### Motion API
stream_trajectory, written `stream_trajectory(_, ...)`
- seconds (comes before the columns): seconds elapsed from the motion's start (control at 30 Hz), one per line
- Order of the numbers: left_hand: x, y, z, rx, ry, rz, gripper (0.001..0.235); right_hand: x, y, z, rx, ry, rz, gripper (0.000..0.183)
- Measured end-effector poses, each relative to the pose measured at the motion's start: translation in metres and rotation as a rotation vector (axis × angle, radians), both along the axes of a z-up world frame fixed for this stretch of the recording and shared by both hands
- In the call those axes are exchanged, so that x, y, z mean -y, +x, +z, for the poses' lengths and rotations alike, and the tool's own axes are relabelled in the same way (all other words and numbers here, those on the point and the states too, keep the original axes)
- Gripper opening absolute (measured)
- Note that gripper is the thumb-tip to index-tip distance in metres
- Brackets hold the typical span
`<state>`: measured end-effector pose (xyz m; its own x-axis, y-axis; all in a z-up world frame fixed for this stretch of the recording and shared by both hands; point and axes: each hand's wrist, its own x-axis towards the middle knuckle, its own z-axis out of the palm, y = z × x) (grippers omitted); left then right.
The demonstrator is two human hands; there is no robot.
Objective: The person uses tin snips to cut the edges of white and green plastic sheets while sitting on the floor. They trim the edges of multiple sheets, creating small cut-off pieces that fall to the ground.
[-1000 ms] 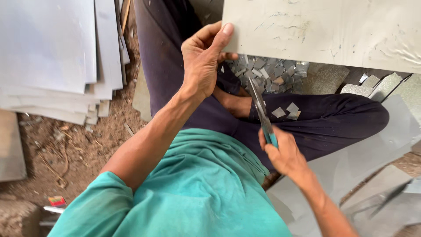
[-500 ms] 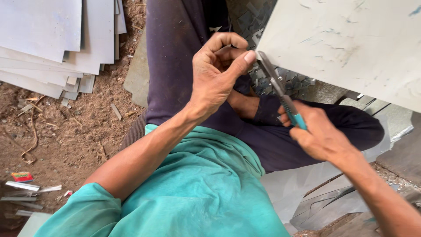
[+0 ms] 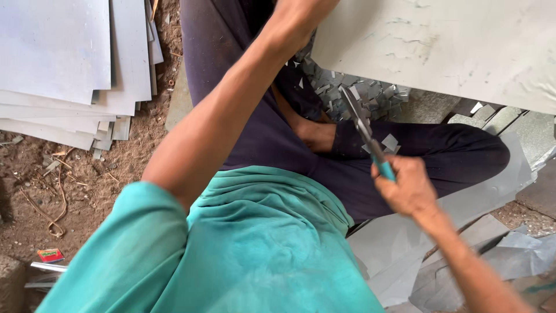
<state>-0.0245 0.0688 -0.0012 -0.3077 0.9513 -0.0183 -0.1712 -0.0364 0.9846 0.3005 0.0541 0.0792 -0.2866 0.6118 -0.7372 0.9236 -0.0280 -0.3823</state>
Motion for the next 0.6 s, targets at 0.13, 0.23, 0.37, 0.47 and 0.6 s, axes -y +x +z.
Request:
stream_trajectory(0.13, -0.018, 0.018, -0.007, 0.097, -0.021, 0.056, 0.020, 0.057, 0.031, -0.004, -0.137, -0.021, -0.318, 0.012)
stream_trajectory(0.23, -0.008, 0.080, -0.012, 0.294, -0.132, 0.031, 0.023, 0.101, 0.045, -0.002, -0.208, -0.036, -0.628, 0.015)
stream_trajectory(0.37, -0.002, 0.148, -0.014, 0.397, -0.210, -0.033, 0.030, 0.118, 0.041, -0.012, -0.155, -0.045, -0.655, 0.020)
stream_trajectory(0.47, 0.006, 0.149, -0.011, 0.420, -0.153, -0.128, 0.036, 0.110, 0.032, -0.001, -0.128, -0.107, -0.544, 0.027)
stream_trajectory(0.6, 0.026, 0.083, -0.009, 0.476, -0.183, -0.002, 0.030, 0.070, -0.004, 0.005, -0.296, -0.159, -0.363, 0.047)
